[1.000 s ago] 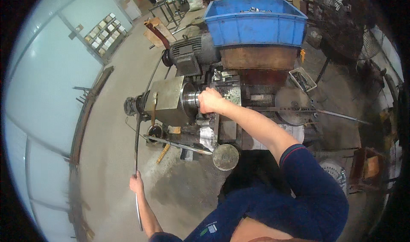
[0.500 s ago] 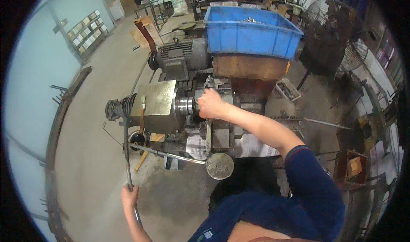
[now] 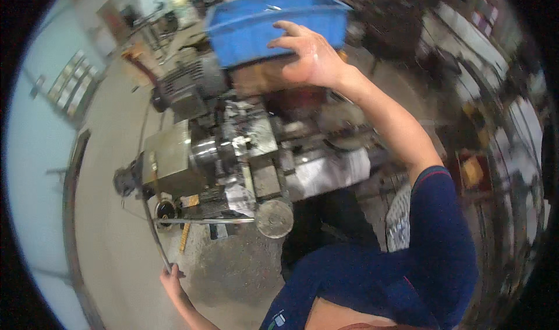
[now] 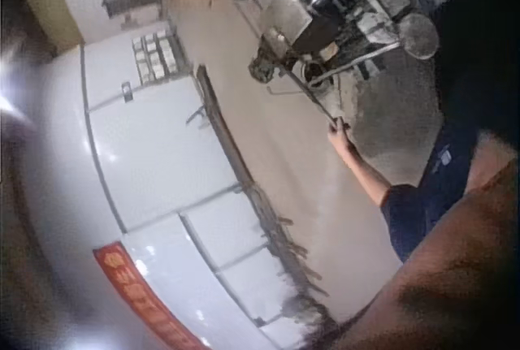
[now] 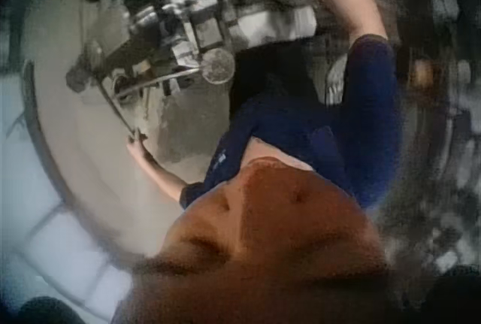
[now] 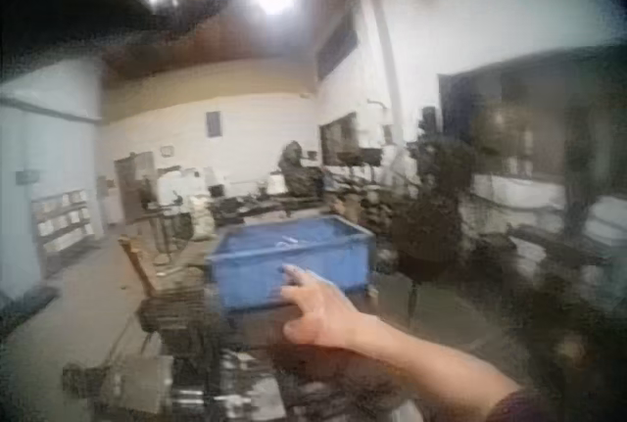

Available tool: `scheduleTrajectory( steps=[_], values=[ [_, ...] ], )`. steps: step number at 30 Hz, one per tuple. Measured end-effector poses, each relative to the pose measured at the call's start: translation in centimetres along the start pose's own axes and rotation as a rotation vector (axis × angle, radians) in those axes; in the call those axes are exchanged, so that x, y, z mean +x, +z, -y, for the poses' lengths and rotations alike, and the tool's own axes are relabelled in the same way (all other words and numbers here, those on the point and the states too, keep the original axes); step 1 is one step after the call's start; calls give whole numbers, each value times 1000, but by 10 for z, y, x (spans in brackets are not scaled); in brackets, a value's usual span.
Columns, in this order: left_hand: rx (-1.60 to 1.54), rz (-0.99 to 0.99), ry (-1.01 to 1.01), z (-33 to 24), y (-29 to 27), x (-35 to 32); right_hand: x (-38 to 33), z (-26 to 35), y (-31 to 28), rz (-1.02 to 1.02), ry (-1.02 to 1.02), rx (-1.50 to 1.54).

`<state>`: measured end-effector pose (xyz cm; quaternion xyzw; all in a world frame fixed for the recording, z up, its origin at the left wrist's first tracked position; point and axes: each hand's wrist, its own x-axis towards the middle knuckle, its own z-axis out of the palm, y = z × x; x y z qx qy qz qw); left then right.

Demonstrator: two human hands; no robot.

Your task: The person repeatedly picks small metal parts from a perforated tray, places them into a metal press machine, and uses two long metal rods to operate the press. The person then removes the processed parts and returns them to the tray.

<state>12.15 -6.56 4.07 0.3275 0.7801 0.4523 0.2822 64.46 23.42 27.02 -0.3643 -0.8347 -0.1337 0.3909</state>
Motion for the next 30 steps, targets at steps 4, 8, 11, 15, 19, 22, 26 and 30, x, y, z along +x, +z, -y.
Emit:
scheduleTrajectory(
  steps=[4, 8, 11, 15, 19, 22, 26, 30],
  values=[
    [-7, 72, -28, 9, -10, 6, -126, -11, -59, 125, 271, 95],
    [-7, 76, -17, 20, -6, 8, -294, -4, -117, 325, 802, -21],
    [17, 106, -79, 21, 5, 19, -451, 36, -145, 434, 1179, -199],
    [34, 122, -119, 16, 14, 29, -555, 125, -161, 663, 1357, -310],
    [46, 122, -150, 18, 13, 27, -565, 151, -150, 709, 1244, -260],
    [43, 114, -153, 16, 13, 26, -560, 149, -133, 688, 1264, -141],
    [27, 110, -161, 17, 15, 27, -570, 149, -104, 812, 1495, -106],
    [19, 109, -170, 20, 19, 30, -576, 149, -99, 688, 1537, -153]
  ],
)
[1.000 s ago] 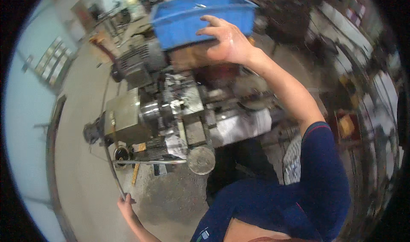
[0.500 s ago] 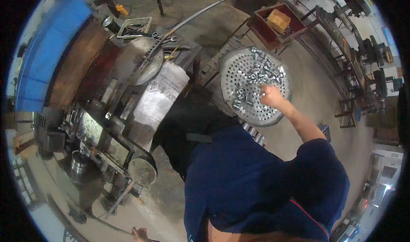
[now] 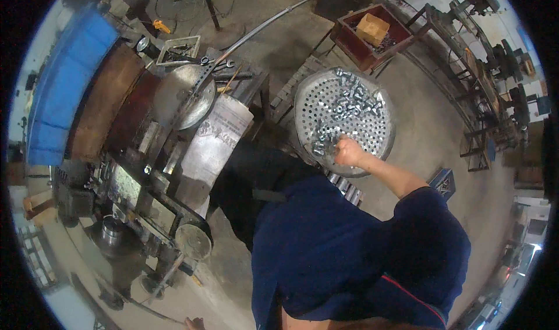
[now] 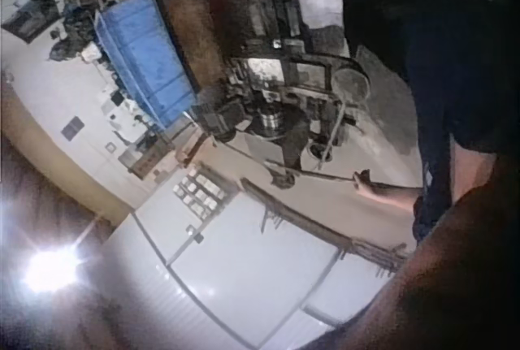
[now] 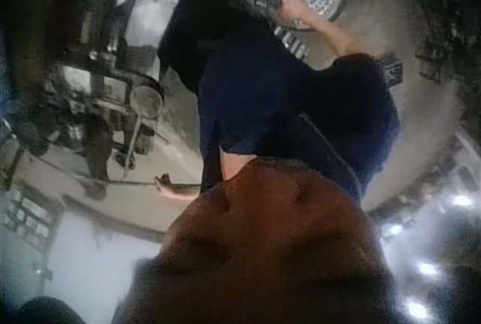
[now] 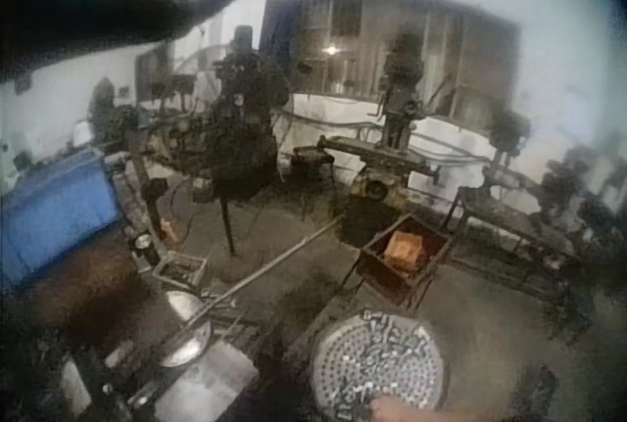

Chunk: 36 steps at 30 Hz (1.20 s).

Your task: The person repeatedly picks small metal parts from a perforated tray, places them into a metal press machine, and uses two long metal rods to operate the press. The person then removes the processed parts and returns them to the tray.

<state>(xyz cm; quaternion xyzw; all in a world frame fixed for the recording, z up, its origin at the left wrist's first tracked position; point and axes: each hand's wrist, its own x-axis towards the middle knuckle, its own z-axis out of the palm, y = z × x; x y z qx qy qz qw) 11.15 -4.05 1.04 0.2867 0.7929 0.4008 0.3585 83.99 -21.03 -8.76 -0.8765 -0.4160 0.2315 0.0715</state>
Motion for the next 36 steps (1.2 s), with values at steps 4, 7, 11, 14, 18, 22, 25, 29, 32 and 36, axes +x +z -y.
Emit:
scheduleTrajectory(
  steps=[4, 7, 11, 14, 18, 22, 25, 29, 32, 36],
  values=[
    [-19, -7, -4, 2, 4, 5, -3, 6, -19, 31, -47, 147],
    [-54, -20, -15, 13, -5, 6, 7, 52, -78, 186, -1, 663],
    [-109, -95, 3, 35, -39, 6, 42, 133, -129, 305, -605, 1069],
    [-34, -181, 158, -8, -5, -25, 63, 225, -145, 293, -789, 795],
    [436, -107, 315, -1, -23, -36, 70, 374, -135, 305, -1232, 540],
    [586, -73, 3, 1, -30, -91, 65, 503, -109, 118, -1595, 363],
    [565, -281, 5, 47, -33, -108, 66, 571, -82, -37, -1637, 113],
    [607, -311, -26, 17, -18, -119, 72, 618, -53, -54, -1539, -268],
    [730, -377, 93, 25, -18, -116, 72, 628, -39, -11, -1553, -259],
    [694, -367, 60, 31, -19, -110, 72, 630, -39, 126, -1431, -81]
  ],
)
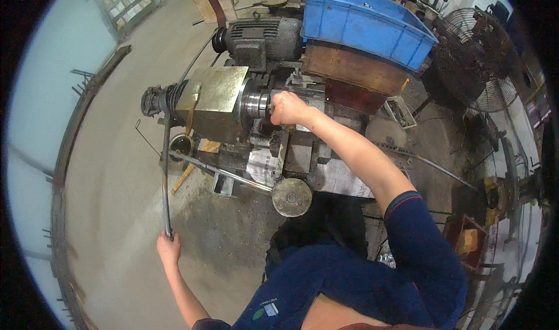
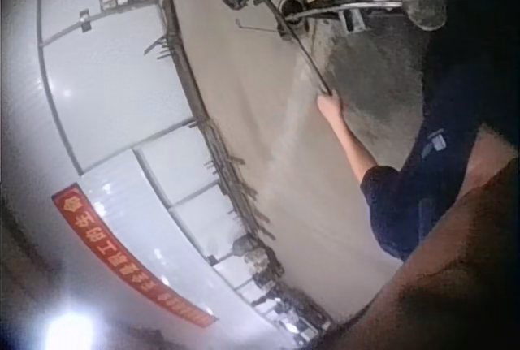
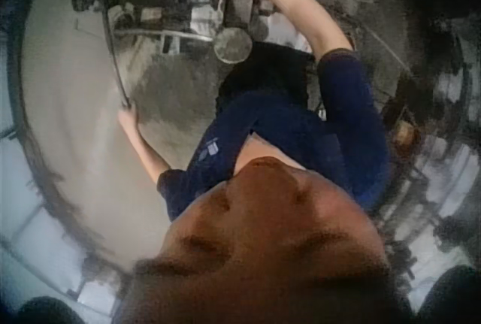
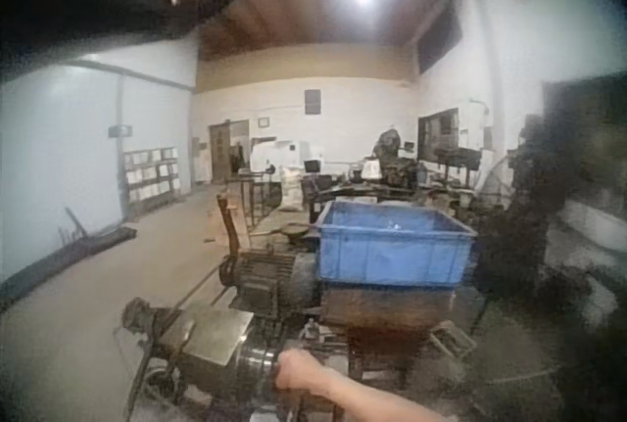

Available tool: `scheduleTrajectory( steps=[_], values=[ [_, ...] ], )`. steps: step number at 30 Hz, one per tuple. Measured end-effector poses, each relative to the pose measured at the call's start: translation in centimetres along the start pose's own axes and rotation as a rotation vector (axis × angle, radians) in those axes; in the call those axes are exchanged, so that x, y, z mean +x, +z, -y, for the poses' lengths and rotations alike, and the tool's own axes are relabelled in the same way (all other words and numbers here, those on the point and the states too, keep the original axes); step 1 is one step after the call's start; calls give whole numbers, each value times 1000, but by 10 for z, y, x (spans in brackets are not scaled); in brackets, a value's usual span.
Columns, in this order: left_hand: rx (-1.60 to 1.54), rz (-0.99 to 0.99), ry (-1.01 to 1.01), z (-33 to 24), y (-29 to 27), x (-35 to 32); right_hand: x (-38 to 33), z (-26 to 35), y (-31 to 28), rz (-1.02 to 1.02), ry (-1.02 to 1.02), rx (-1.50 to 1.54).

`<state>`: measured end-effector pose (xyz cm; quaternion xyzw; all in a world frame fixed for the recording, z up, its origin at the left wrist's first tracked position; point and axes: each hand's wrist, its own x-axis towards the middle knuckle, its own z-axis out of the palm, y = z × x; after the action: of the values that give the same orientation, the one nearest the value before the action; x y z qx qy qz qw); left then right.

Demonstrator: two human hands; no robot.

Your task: The person repeatedly picks small metal parts from a perforated tray, places them into a metal press machine, and uses two long metal rods to operate the press. The person then removes the processed parts and returns them to the tray.

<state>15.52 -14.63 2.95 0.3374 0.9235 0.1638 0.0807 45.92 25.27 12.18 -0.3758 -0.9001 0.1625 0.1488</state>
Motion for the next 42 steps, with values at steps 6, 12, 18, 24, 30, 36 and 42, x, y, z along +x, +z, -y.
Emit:
scheduleTrajectory(
  steps=[6, 12, 18, 24, 30, 36, 42],
  values=[
    [27, -64, 32, -11, -6, -5, 10, -2, 11, -23, 15, 46],
    [103, -72, 30, -15, -9, -1, 29, 3, 8, -23, 99, 178],
    [422, -58, 28, 20, -11, 31, 27, 5, -3, -31, 179, 221],
    [726, -342, 311, 142, -54, 157, 31, 0, -4, 15, 228, 315],
    [710, -140, 100, 116, -59, 167, -16, -8, -39, -247, 39, 319],
    [-56, -799, 328, 25, 11, 134, -167, -77, -96, -381, 177, 273],
    [-350, 317, 135, -31, 229, 131, -330, -149, -92, -451, 690, 190]
  ],
)
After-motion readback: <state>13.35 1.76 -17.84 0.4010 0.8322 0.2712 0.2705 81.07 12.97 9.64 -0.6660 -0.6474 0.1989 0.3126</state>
